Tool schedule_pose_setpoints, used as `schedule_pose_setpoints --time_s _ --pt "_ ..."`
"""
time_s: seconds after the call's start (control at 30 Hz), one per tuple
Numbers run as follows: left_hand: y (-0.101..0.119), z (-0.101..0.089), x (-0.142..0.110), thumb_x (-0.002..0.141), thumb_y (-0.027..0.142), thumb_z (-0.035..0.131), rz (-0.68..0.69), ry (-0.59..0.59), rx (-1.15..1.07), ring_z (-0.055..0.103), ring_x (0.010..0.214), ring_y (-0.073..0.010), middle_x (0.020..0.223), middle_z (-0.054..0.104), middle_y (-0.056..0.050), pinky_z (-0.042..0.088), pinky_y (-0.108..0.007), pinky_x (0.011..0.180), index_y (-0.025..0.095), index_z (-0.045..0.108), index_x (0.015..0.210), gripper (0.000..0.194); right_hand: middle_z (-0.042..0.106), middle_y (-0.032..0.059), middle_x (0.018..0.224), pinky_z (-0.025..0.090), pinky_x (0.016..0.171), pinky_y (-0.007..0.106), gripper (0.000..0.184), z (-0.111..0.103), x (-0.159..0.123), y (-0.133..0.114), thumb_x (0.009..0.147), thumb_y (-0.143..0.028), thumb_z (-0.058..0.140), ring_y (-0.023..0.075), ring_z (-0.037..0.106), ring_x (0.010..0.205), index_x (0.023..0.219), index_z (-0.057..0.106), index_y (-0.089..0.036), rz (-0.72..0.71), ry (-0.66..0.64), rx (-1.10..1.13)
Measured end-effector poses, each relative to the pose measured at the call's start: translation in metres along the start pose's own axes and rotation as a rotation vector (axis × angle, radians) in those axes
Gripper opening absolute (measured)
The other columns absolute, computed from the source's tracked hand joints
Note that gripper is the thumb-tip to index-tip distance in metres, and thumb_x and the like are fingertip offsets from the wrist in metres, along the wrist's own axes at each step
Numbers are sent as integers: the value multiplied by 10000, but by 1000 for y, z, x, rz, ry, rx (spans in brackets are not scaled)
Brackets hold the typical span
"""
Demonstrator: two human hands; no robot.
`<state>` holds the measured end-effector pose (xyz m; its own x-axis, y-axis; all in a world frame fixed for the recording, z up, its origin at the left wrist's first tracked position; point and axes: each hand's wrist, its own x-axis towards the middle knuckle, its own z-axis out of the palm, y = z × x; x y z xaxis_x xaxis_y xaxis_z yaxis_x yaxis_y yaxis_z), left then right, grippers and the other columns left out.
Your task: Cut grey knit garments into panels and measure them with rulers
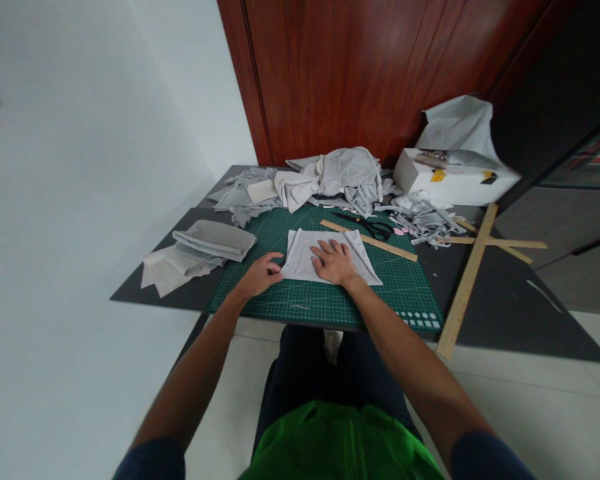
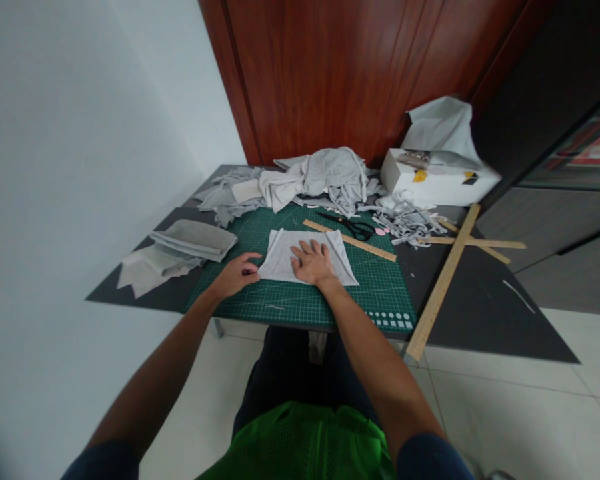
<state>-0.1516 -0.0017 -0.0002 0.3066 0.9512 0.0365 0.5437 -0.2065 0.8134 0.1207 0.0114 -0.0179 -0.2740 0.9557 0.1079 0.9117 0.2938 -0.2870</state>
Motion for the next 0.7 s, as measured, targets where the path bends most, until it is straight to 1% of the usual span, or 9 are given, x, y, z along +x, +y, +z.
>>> schedule_pose_setpoints --time_s 0.17,0.27,0.37,0.43,0.47,0.53,0.6,0.63,0.7 --pt "8 -1 -3 733 171 678 -100 32 -17 665 656 -156 735 738 39 490 -258 656 194 587 1165 442 422 13 1711 179 1271 621 576 1 1 1 1073 -507 347 379 284 1581 1596 517 -338 2 -1 -21" --pt "19 5 -2 757 142 637 -230 41 -72 671 618 -167 684 682 41 487 -251 588 199 553 1150 405 422 11 1711 179 1272 615 580 2 1 1 1071 -511 340 375 288 1580 1595 520 -339 7 5 -16" --pt "28 10 2 825 222 668 -402 78 -105 709 640 -191 836 705 -2 516 -277 554 204 512 1221 425 435 8 1703 171 1277 612 584 2 1 1 1065 -514 345 378 290 1578 1589 531 -334 8 7 2" --pt "32 11 5 840 314 729 -455 106 -9 729 702 -218 932 715 -39 565 -326 612 202 525 1222 448 438 7 1702 168 1277 612 584 2 1 1 1062 -516 351 379 288 1577 1586 535 -334 9 13 8" --pt "34 12 6 835 349 756 -445 132 88 736 757 -239 950 715 -56 588 -360 675 195 548 1196 444 436 7 1703 168 1277 612 584 2 1 1 1061 -517 355 377 285 1578 1585 536 -336 11 14 9" --pt "38 17 9 836 335 766 -336 224 320 730 936 -295 988 713 -96 595 -434 865 179 603 1117 360 431 7 1706 166 1277 610 583 2 1 1 1059 -519 360 374 277 1581 1585 535 -339 17 11 16" --pt "44 28 12 872 223 686 -137 329 492 673 1127 -330 1073 705 -138 529 -483 1046 170 644 1058 198 429 7 1707 162 1279 611 581 1 0 0 1060 -514 361 373 276 1583 1587 531 -338 18 5 22" --pt "47 36 15 882 149 619 -22 353 525 641 1188 -327 1121 698 -148 498 -487 1097 170 659 1050 174 429 7 1707 161 1279 611 580 0 0 0 1060 -509 363 374 277 1582 1589 528 -338 17 1 22" --pt "52 54 20 877 46 514 197 285 517 623 1210 -294 1170 689 -139 486 -460 1124 180 683 1058 281 425 10 1709 164 1277 613 578 -1 0 -1 1059 -498 367 374 282 1580 1593 522 -337 11 -1 13"
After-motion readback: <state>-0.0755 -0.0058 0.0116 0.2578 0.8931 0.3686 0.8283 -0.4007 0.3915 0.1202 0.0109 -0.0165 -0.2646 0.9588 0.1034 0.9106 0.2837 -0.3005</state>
